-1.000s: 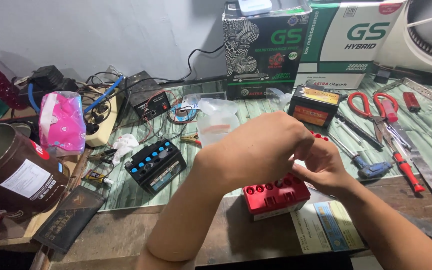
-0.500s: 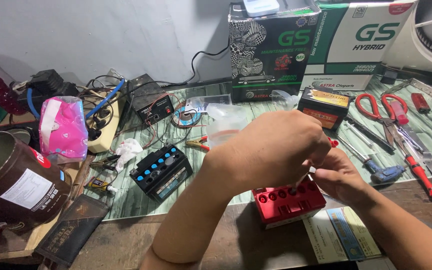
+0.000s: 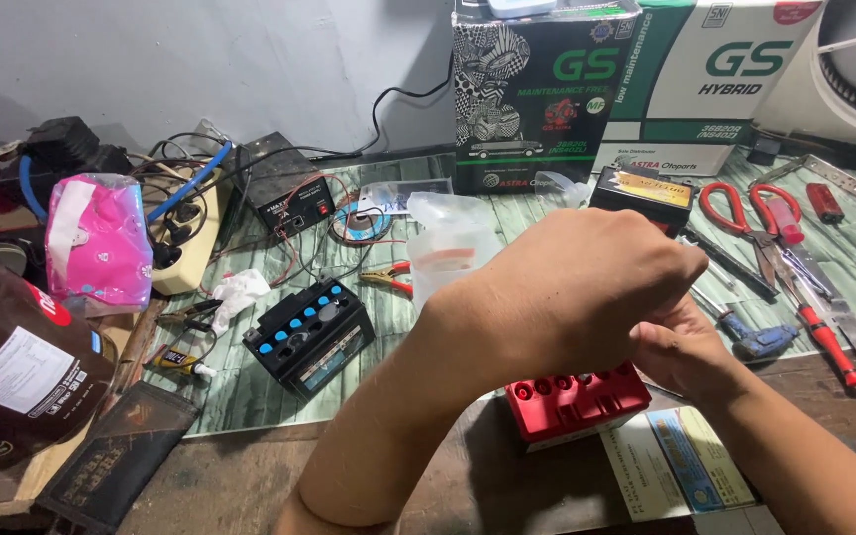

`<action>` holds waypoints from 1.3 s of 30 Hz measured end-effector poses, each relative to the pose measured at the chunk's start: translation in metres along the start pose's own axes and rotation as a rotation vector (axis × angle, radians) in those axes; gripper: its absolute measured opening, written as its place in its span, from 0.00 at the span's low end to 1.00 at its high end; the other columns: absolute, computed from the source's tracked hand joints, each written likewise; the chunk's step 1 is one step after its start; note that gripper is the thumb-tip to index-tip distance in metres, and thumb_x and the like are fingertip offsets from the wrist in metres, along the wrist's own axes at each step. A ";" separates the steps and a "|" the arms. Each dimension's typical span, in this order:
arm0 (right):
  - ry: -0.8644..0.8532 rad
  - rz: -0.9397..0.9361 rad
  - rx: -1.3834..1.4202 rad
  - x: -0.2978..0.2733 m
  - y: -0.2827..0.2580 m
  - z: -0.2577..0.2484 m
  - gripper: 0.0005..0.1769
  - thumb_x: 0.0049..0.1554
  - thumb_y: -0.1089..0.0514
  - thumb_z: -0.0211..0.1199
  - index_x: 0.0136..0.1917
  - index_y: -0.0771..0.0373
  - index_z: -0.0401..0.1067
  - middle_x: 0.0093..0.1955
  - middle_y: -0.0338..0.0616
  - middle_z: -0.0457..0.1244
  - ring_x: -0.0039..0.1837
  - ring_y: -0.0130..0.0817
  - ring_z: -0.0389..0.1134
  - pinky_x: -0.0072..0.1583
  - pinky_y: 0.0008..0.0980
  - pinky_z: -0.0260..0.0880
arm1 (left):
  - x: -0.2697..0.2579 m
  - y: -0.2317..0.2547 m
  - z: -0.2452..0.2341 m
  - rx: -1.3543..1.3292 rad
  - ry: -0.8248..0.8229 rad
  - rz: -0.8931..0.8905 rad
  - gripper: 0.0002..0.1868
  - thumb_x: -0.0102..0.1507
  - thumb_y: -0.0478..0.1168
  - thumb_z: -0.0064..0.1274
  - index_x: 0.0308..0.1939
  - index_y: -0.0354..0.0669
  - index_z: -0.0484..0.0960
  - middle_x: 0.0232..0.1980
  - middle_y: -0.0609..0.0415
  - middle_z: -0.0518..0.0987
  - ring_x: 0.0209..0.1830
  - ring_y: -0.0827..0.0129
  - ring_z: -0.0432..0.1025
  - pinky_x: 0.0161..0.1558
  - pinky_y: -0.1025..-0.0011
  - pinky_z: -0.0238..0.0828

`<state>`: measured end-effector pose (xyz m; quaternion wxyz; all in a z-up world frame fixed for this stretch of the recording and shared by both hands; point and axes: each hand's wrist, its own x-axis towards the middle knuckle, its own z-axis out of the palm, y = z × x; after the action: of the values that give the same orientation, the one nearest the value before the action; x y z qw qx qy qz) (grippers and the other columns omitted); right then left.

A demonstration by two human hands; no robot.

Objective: Using a syringe to fill individual cells of a lead-acid battery with liquid from a container.

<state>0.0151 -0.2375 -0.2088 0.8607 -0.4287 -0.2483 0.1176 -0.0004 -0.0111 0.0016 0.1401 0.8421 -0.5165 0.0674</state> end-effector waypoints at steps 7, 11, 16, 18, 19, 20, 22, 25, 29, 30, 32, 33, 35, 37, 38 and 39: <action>0.005 0.010 -0.017 0.002 0.005 -0.003 0.28 0.59 0.63 0.69 0.71 0.65 0.68 0.67 0.60 0.67 0.67 0.55 0.69 0.63 0.56 0.72 | 0.000 -0.003 -0.002 -0.003 0.052 0.045 0.11 0.56 0.34 0.52 0.41 0.42 0.69 0.34 0.47 0.83 0.32 0.46 0.77 0.26 0.51 0.66; -0.005 0.027 -0.021 0.003 0.001 0.004 0.27 0.60 0.61 0.69 0.72 0.64 0.69 0.64 0.58 0.68 0.65 0.54 0.70 0.63 0.55 0.71 | -0.002 -0.004 -0.005 -0.067 0.042 0.065 0.11 0.57 0.31 0.50 0.41 0.41 0.66 0.30 0.45 0.82 0.27 0.46 0.75 0.24 0.51 0.63; -0.097 -0.031 -0.022 0.006 0.004 0.001 0.07 0.61 0.59 0.69 0.50 0.65 0.78 0.53 0.49 0.70 0.55 0.42 0.70 0.61 0.42 0.68 | -0.005 -0.006 -0.011 -0.055 0.068 0.061 0.18 0.54 0.29 0.53 0.43 0.41 0.64 0.29 0.44 0.80 0.23 0.45 0.71 0.21 0.52 0.60; -0.102 -0.035 -0.029 0.007 0.001 0.007 0.08 0.61 0.59 0.69 0.50 0.65 0.77 0.52 0.50 0.70 0.55 0.43 0.71 0.61 0.43 0.69 | -0.007 -0.008 -0.014 -0.066 0.085 0.092 0.19 0.53 0.28 0.53 0.44 0.40 0.64 0.28 0.44 0.80 0.22 0.45 0.70 0.22 0.53 0.60; -0.111 -0.037 -0.040 0.007 0.001 0.009 0.09 0.62 0.58 0.69 0.51 0.65 0.77 0.52 0.50 0.70 0.54 0.44 0.71 0.60 0.44 0.71 | -0.009 -0.009 -0.015 -0.075 0.107 0.121 0.20 0.52 0.27 0.53 0.44 0.39 0.64 0.27 0.44 0.79 0.21 0.45 0.69 0.22 0.53 0.60; -0.104 -0.034 -0.036 0.007 0.002 0.007 0.09 0.62 0.58 0.69 0.51 0.65 0.77 0.52 0.50 0.70 0.54 0.44 0.71 0.60 0.44 0.71 | -0.009 -0.009 -0.015 -0.082 0.102 0.121 0.20 0.52 0.27 0.53 0.44 0.39 0.64 0.27 0.44 0.79 0.21 0.45 0.69 0.22 0.53 0.60; -0.104 -0.060 -0.074 0.008 0.002 0.002 0.09 0.61 0.58 0.70 0.52 0.64 0.78 0.54 0.48 0.71 0.56 0.42 0.72 0.61 0.43 0.70 | -0.008 -0.010 -0.015 -0.040 0.132 0.109 0.17 0.56 0.30 0.54 0.41 0.42 0.62 0.24 0.47 0.76 0.19 0.47 0.62 0.21 0.53 0.57; -0.094 -0.034 -0.045 0.003 0.004 -0.003 0.10 0.61 0.58 0.71 0.55 0.64 0.79 0.55 0.48 0.71 0.58 0.41 0.71 0.64 0.43 0.67 | -0.009 -0.012 -0.015 -0.061 0.190 0.142 0.15 0.55 0.30 0.51 0.39 0.42 0.60 0.25 0.48 0.73 0.20 0.47 0.62 0.22 0.52 0.55; -0.130 -0.065 -0.099 0.013 -0.004 0.023 0.15 0.61 0.54 0.72 0.49 0.71 0.79 0.48 0.54 0.72 0.52 0.47 0.74 0.58 0.44 0.75 | -0.012 -0.010 -0.024 -0.042 0.166 0.142 0.16 0.54 0.24 0.46 0.40 0.44 0.62 0.26 0.49 0.75 0.21 0.45 0.64 0.21 0.51 0.55; -0.132 -0.049 -0.074 0.013 -0.005 0.025 0.17 0.61 0.54 0.72 0.49 0.74 0.78 0.47 0.57 0.72 0.49 0.49 0.74 0.55 0.45 0.76 | -0.013 -0.009 -0.025 -0.063 0.159 0.142 0.16 0.55 0.24 0.48 0.39 0.43 0.61 0.26 0.50 0.74 0.21 0.47 0.64 0.21 0.53 0.54; -0.129 -0.030 -0.047 0.012 -0.006 0.027 0.18 0.61 0.55 0.72 0.50 0.76 0.77 0.45 0.61 0.71 0.47 0.51 0.74 0.52 0.46 0.78 | -0.015 -0.008 -0.026 -0.089 0.152 0.141 0.16 0.56 0.24 0.49 0.38 0.43 0.60 0.26 0.50 0.74 0.20 0.49 0.63 0.22 0.54 0.52; -0.112 -0.034 -0.081 0.011 -0.007 0.027 0.16 0.61 0.54 0.72 0.49 0.72 0.77 0.43 0.56 0.70 0.46 0.47 0.73 0.51 0.43 0.76 | -0.015 -0.007 -0.027 -0.104 0.179 0.146 0.15 0.56 0.25 0.48 0.40 0.43 0.61 0.30 0.50 0.74 0.23 0.47 0.64 0.23 0.53 0.54; -0.094 -0.038 -0.109 0.011 -0.006 0.026 0.15 0.61 0.52 0.72 0.48 0.68 0.78 0.41 0.52 0.70 0.46 0.42 0.72 0.51 0.40 0.74 | -0.017 -0.006 -0.029 -0.119 0.201 0.148 0.15 0.57 0.25 0.46 0.43 0.44 0.62 0.34 0.50 0.75 0.26 0.46 0.65 0.24 0.53 0.56; -0.107 -0.033 -0.051 0.012 -0.005 0.026 0.14 0.61 0.56 0.72 0.54 0.69 0.78 0.52 0.54 0.72 0.53 0.46 0.74 0.58 0.43 0.74 | -0.019 -0.004 -0.032 -0.131 0.211 0.125 0.15 0.58 0.26 0.45 0.44 0.45 0.61 0.36 0.51 0.76 0.27 0.48 0.67 0.24 0.54 0.56; -0.114 -0.039 -0.052 0.010 -0.004 0.025 0.14 0.61 0.56 0.72 0.54 0.69 0.78 0.52 0.54 0.72 0.53 0.46 0.74 0.58 0.43 0.74 | -0.021 -0.004 -0.032 -0.122 0.212 0.126 0.15 0.58 0.26 0.45 0.44 0.45 0.61 0.36 0.51 0.76 0.27 0.48 0.67 0.24 0.54 0.56; -0.101 -0.028 -0.090 0.009 -0.003 0.025 0.15 0.60 0.54 0.72 0.49 0.70 0.77 0.46 0.52 0.70 0.47 0.42 0.71 0.52 0.37 0.70 | -0.022 -0.004 -0.033 -0.121 0.221 0.141 0.20 0.54 0.24 0.48 0.45 0.44 0.61 0.37 0.50 0.76 0.27 0.45 0.67 0.23 0.53 0.56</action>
<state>0.0099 -0.2187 -0.1908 0.8283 -0.4570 -0.3026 0.1160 -0.0063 0.0194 0.0270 0.2417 0.7811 -0.5589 0.1379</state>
